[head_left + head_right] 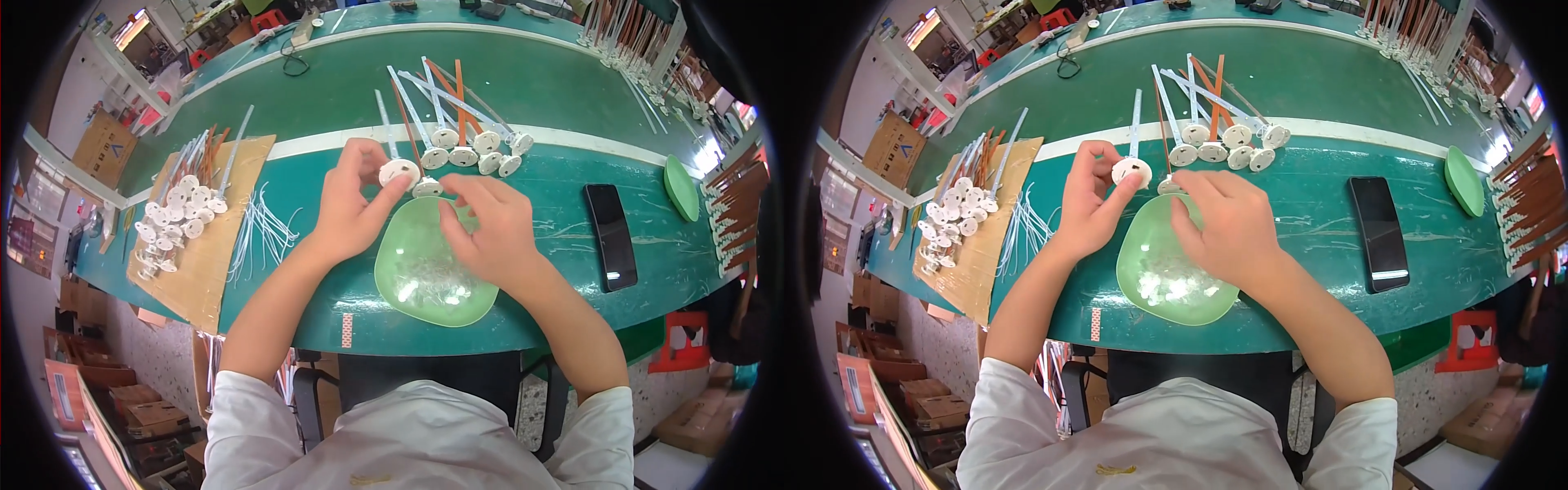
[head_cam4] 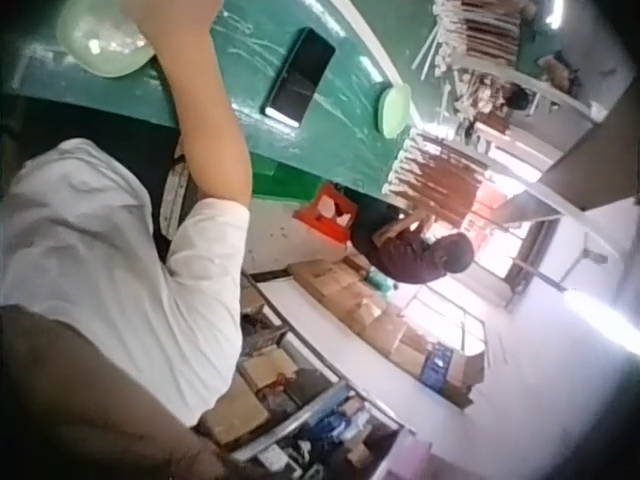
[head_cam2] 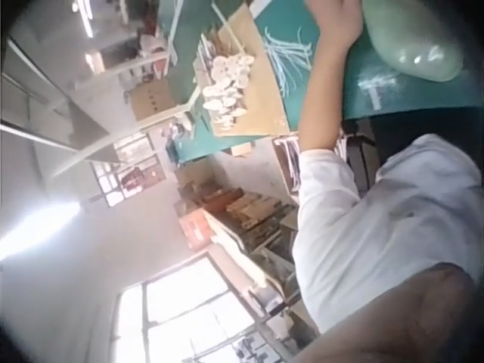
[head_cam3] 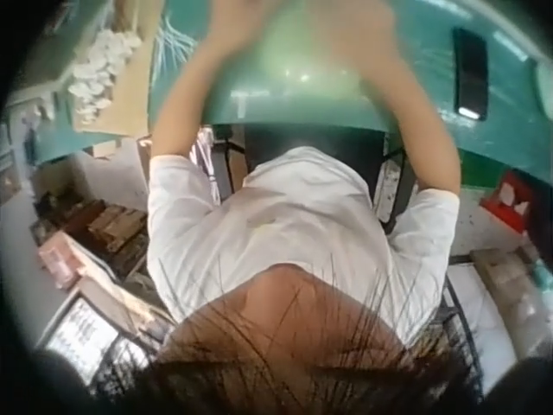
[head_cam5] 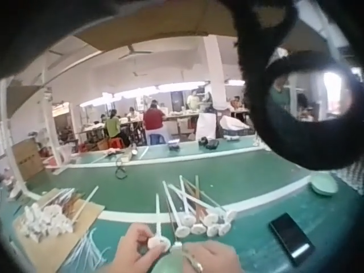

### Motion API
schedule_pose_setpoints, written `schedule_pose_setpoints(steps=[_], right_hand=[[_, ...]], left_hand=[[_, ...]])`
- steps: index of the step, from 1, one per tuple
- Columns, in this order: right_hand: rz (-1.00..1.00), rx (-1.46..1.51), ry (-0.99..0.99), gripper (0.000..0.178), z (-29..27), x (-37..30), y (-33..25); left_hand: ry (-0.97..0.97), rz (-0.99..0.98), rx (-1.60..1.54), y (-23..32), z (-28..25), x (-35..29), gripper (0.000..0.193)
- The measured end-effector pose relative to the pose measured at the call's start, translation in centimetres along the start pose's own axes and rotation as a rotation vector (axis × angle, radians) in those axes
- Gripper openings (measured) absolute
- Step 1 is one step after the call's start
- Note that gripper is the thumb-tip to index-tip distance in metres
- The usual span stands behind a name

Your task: Assembling small plastic components by attaching circular bases to tubes and inserting colored strips at a manual workstation.

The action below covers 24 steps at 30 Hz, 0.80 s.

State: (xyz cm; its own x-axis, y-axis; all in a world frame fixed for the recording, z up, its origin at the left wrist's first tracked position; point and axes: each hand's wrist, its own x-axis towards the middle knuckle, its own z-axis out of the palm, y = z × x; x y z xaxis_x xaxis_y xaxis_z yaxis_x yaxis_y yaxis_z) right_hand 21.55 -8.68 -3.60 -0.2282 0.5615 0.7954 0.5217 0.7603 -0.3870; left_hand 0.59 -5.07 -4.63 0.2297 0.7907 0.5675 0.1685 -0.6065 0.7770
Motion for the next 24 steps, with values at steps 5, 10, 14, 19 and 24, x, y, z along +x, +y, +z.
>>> schedule_pose_setpoints(steps=[5,10,14,19,24], right_hand=[[0.055,0.094,-0.02,0.026,0.6,-0.1,0.1],[-0.119,0.054,0.023,0.021,0.1,0.1,0.1],[-0.171,0.045,0.017,0.021,-0.2,0.5,-0.9],[-0.175,0.023,0.092,0.026,-0.3,0.3,-1.2],[-0.104,0.127,0.011,0.022,-0.8,0.8,-1.2]], left_hand=[[-0.131,0.015,0.063,2.6,0.7,-0.9,0.051],[-0.247,0.156,0.187,2.7,1.3,-1.1,0.054],[-0.284,0.224,0.233,2.5,1.2,-1.4,0.049],[-0.308,0.155,0.297,3.7,1.6,-2.1,0.049],[-0.281,0.104,0.16,3.4,1.4,-1.7,0.048]])
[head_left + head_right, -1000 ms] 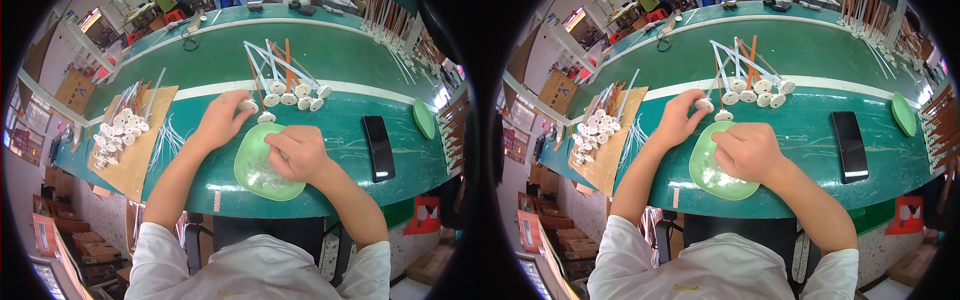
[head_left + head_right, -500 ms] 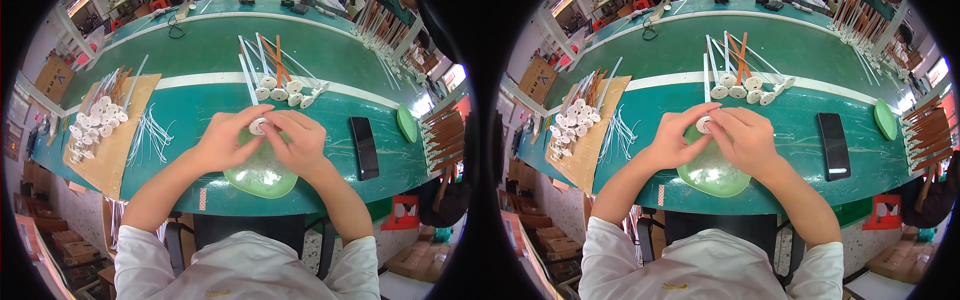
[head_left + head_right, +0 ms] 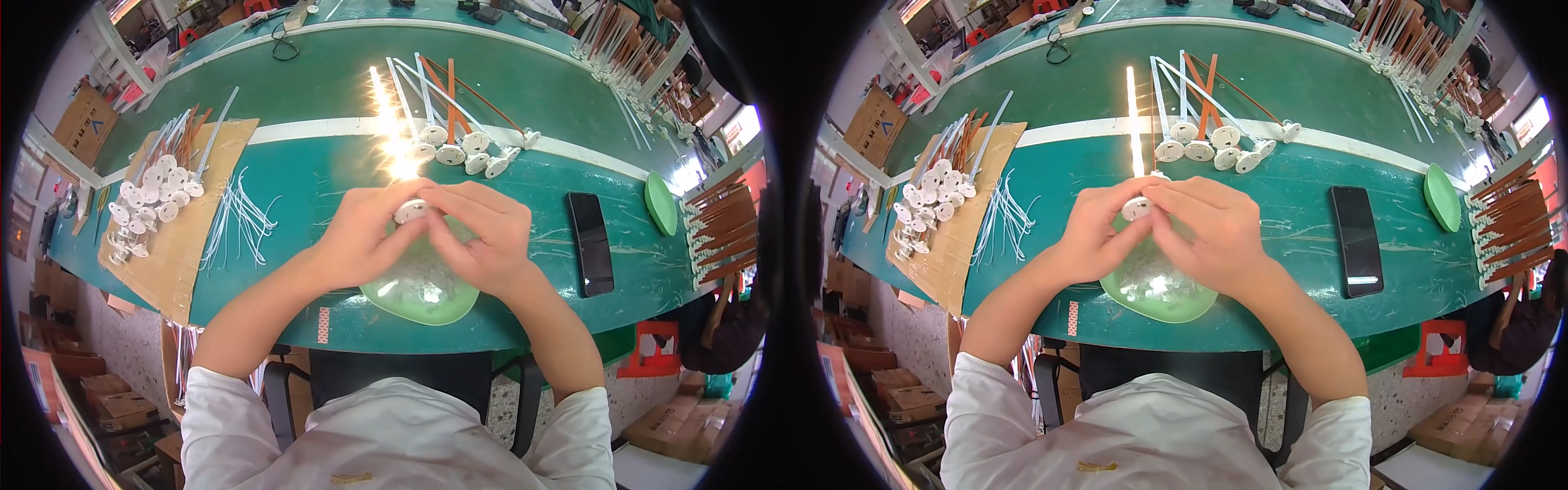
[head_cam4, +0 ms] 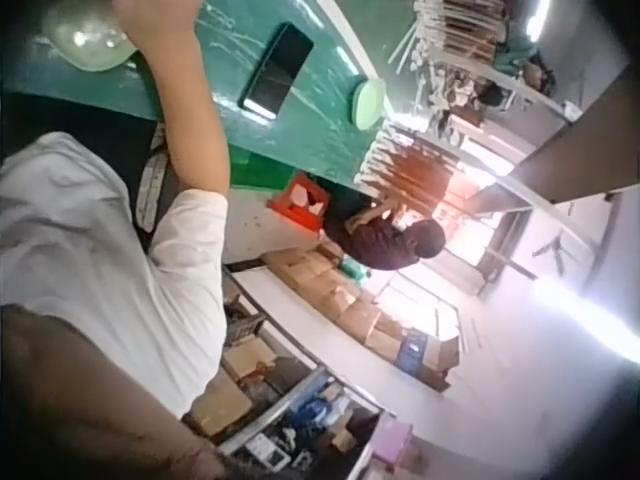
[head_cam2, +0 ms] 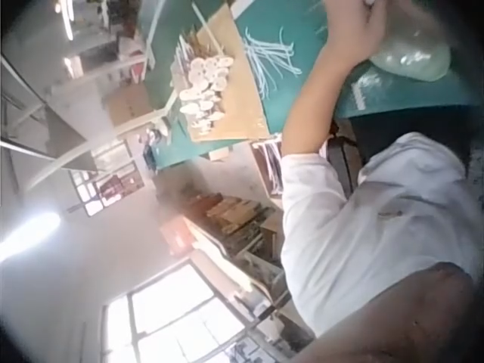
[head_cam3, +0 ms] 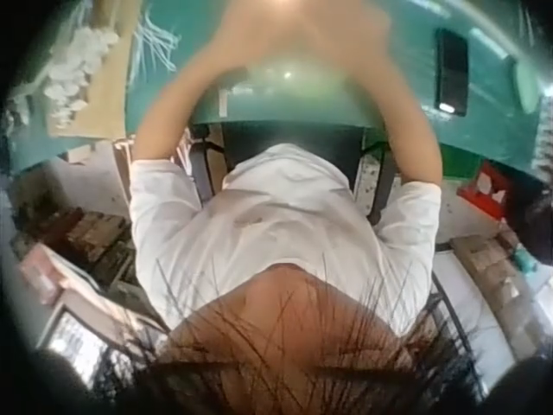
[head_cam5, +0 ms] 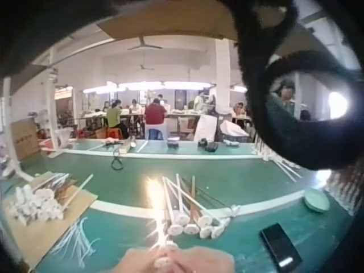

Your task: Assembling small plastic components by attaching circular bases to tubes and inserting colored strips at a manual workstation.

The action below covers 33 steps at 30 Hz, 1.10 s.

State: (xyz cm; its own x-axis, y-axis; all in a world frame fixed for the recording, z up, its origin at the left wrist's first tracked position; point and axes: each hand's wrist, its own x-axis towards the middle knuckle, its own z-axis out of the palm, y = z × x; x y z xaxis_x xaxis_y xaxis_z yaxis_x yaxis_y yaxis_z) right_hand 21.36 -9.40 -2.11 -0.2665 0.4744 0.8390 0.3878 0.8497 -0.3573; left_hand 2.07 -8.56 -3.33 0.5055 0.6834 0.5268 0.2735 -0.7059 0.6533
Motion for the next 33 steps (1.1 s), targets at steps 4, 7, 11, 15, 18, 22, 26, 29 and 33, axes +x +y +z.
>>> schedule_pose_setpoints(steps=[4,7,11,15,18,22,26,29,33], right_hand=[[0.074,0.111,-0.057,0.019,-0.4,-0.3,0.5],[0.077,0.093,-0.056,0.019,-0.3,-0.2,0.5],[0.076,0.065,-0.03,0.018,0.2,-0.4,0.4],[0.029,-0.001,-0.016,0.019,0.5,-0.4,0.1],[-0.079,-0.032,0.016,0.02,0.5,-0.2,0.0],[-0.186,-0.062,0.047,0.022,0.0,0.1,-0.2],[-0.207,-0.052,0.06,0.022,-0.4,0.4,-0.3],[-0.211,-0.012,0.031,0.023,-0.5,0.5,-0.2],[-0.145,-0.002,0.025,0.023,-0.5,0.5,-0.3]], left_hand=[[0.024,0.042,-0.007,-0.3,0.3,0.2,0.041],[0.032,0.065,0.062,-0.4,0.3,0.1,0.042],[-0.003,0.09,0.218,-0.4,0.2,0.1,0.046],[0.053,0.103,0.253,-0.1,0.2,0.3,0.048],[0.113,0.117,0.254,0.3,0.0,0.4,0.055],[0.43,0.177,0.148,0.6,-1.1,0.6,0.043],[0.448,0.292,0.211,0.4,-1.3,0.5,0.027],[0.477,0.423,0.257,0.3,-1.1,0.7,0.031],[0.483,0.445,0.217,0.2,-1.0,0.7,0.031]])
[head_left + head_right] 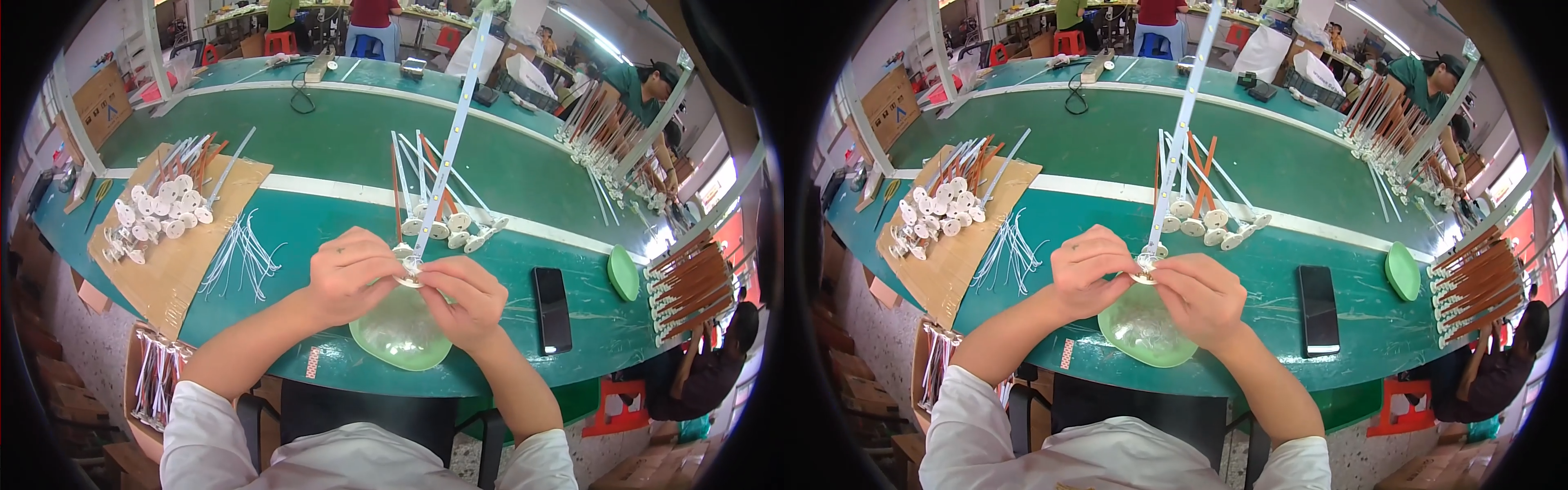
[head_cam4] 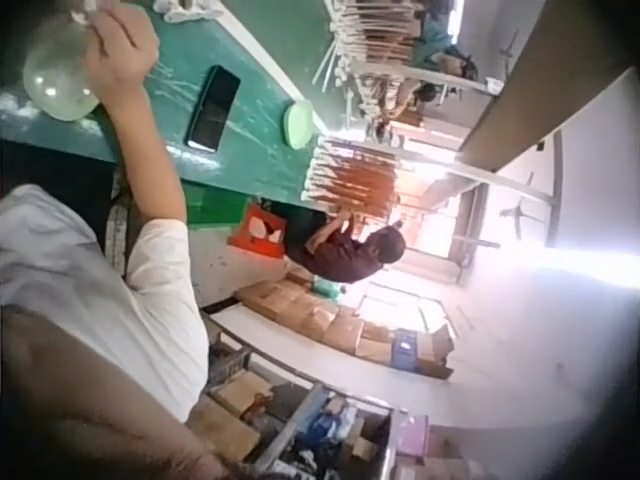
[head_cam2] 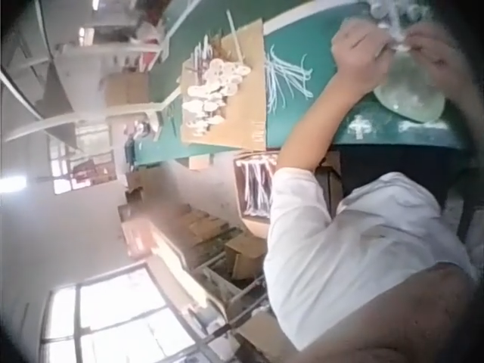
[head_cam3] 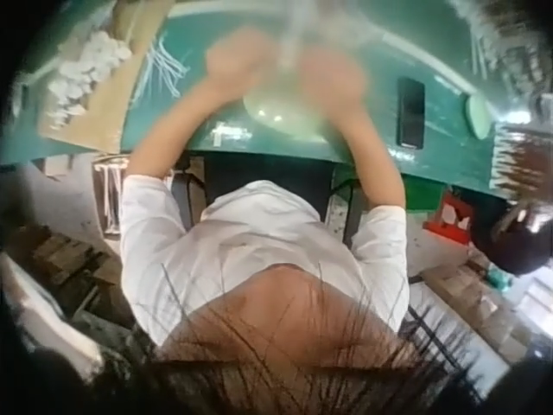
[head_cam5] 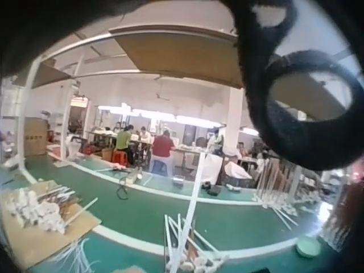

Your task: Assembling small plastic components by attaching circular bases to tubes and inserting colored strips at a manual workstation.

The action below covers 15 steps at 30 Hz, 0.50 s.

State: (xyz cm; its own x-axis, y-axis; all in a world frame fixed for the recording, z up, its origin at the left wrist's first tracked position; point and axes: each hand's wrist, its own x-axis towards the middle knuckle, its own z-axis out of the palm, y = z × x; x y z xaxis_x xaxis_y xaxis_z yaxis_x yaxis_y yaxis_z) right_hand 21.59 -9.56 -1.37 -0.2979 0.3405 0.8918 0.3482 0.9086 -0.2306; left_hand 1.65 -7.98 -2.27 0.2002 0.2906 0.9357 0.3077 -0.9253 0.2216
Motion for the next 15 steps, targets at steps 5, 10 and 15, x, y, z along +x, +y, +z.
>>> schedule_pose_setpoints(steps=[5,10,15], right_hand=[[0.013,0.004,-0.034,0.024,-0.2,0.08,0.1],[0.069,-0.014,-0.076,0.023,-0.2,-0.13,0.0],[0.137,0.007,-0.115,0.023,-0.18,-0.4,-0.06]], left_hand=[[-0.004,0.047,0.004,-0.17,-0.22,0.06,0.03],[-0.064,-0.014,0.033,-0.03,-0.49,0.07,0.027],[-0.12,-0.101,0.003,0.0,-0.61,0.0,0.025]])
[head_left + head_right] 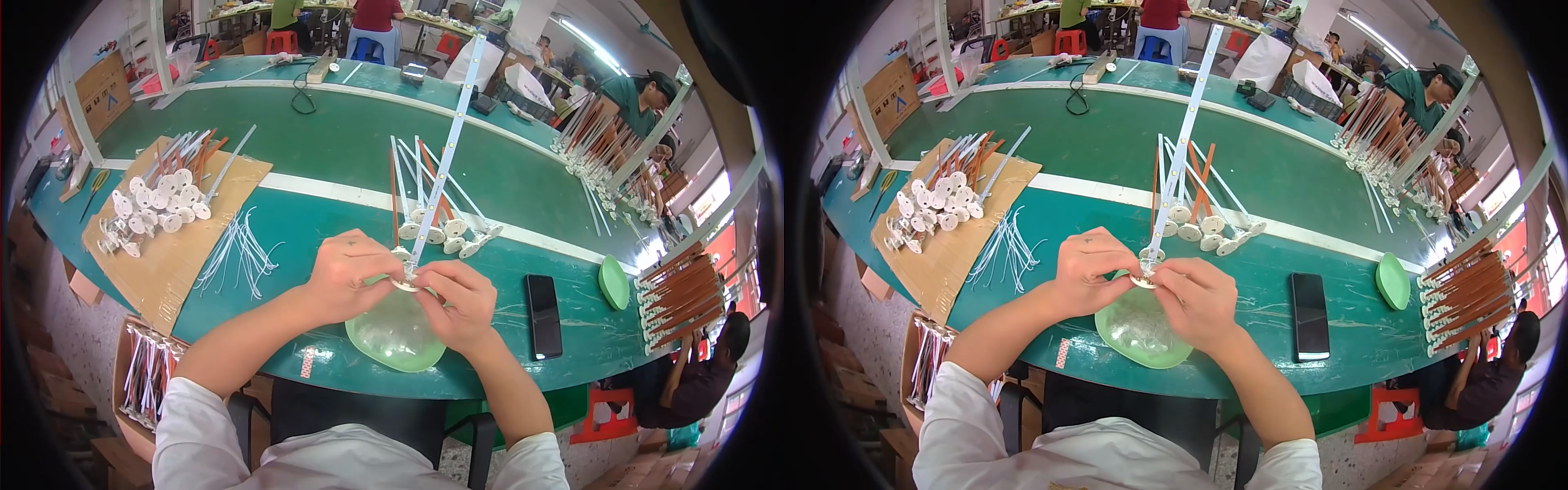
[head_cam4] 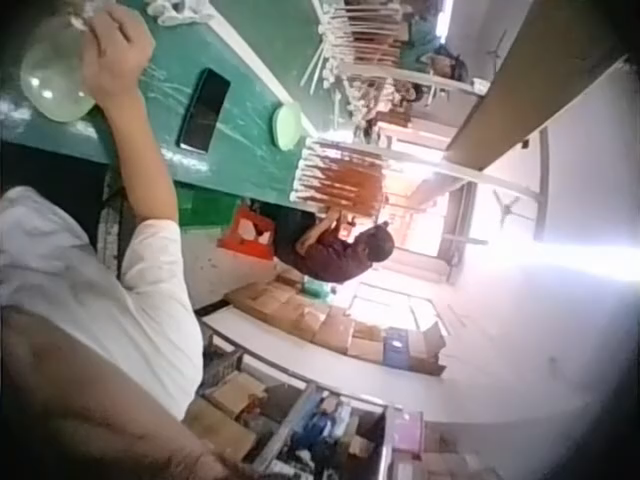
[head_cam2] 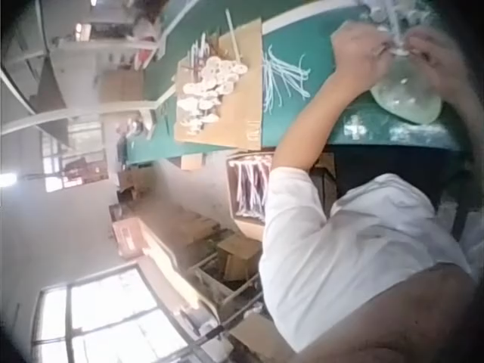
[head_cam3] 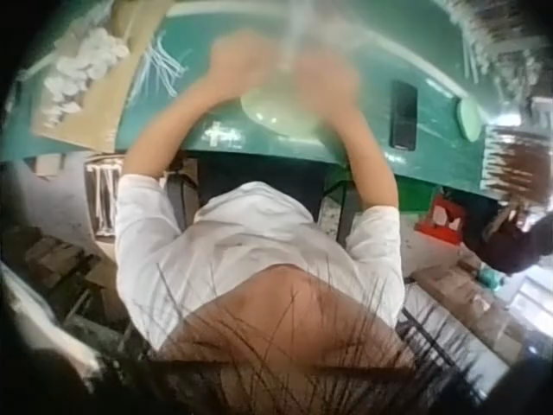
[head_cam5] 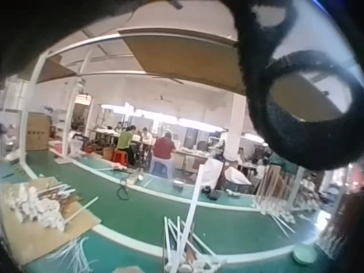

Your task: Assembling small plastic components by attaching circular bases to tubes and inserting colored strips at a manual workstation.

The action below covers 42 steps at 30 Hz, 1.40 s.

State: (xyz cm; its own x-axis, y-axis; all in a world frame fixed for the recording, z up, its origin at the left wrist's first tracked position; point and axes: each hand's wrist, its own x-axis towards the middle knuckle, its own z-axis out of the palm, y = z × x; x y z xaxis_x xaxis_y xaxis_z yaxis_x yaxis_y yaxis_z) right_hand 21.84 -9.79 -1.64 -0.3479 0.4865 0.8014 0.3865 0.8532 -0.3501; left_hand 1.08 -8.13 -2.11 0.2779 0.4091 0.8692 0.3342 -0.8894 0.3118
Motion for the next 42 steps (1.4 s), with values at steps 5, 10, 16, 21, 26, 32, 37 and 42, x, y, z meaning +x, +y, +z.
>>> schedule_pose_setpoints(steps=[5,10,16,21,26,32,37,42], right_hand=[[0.068,0.018,-0.014,0.022,0.0,-0.2,0.0],[0.127,0.081,0.068,0.021,0.2,0.0,0.7],[0.312,-0.052,0.01,0.022,1.2,-0.5,-0.1],[0.222,-0.09,-0.364,0.025,1.3,-0.9,-0.2],[0.117,-0.026,-0.638,0.035,0.5,-0.5,-0.7],[0.167,0.215,-0.801,0.031,0.0,-0.5,-0.1],[0.233,0.269,-0.74,0.016,0.0,-0.6,0.4],[0.274,0.314,-0.598,0.013,-0.1,0.1,-0.3]], left_hand=[[-0.037,-0.044,-0.025,-0.2,0.2,-0.2,0.022],[-0.042,-0.252,-0.031,0.6,0.1,0.5,0.036],[-0.301,-0.272,-0.032,-1.0,-0.3,0.1,0.03],[-0.18,-0.398,-0.017,-2.0,-0.8,0.1,0.023],[-0.245,-0.394,-0.017,-1.8,-0.4,-0.2,0.021],[-0.279,-0.439,-0.064,-1.5,-0.3,-0.1,0.02],[-0.311,-0.455,-0.097,-1.9,-0.4,-0.2,0.019],[-0.296,-0.638,-0.216,-2.2,-0.5,-0.3,0.02]])
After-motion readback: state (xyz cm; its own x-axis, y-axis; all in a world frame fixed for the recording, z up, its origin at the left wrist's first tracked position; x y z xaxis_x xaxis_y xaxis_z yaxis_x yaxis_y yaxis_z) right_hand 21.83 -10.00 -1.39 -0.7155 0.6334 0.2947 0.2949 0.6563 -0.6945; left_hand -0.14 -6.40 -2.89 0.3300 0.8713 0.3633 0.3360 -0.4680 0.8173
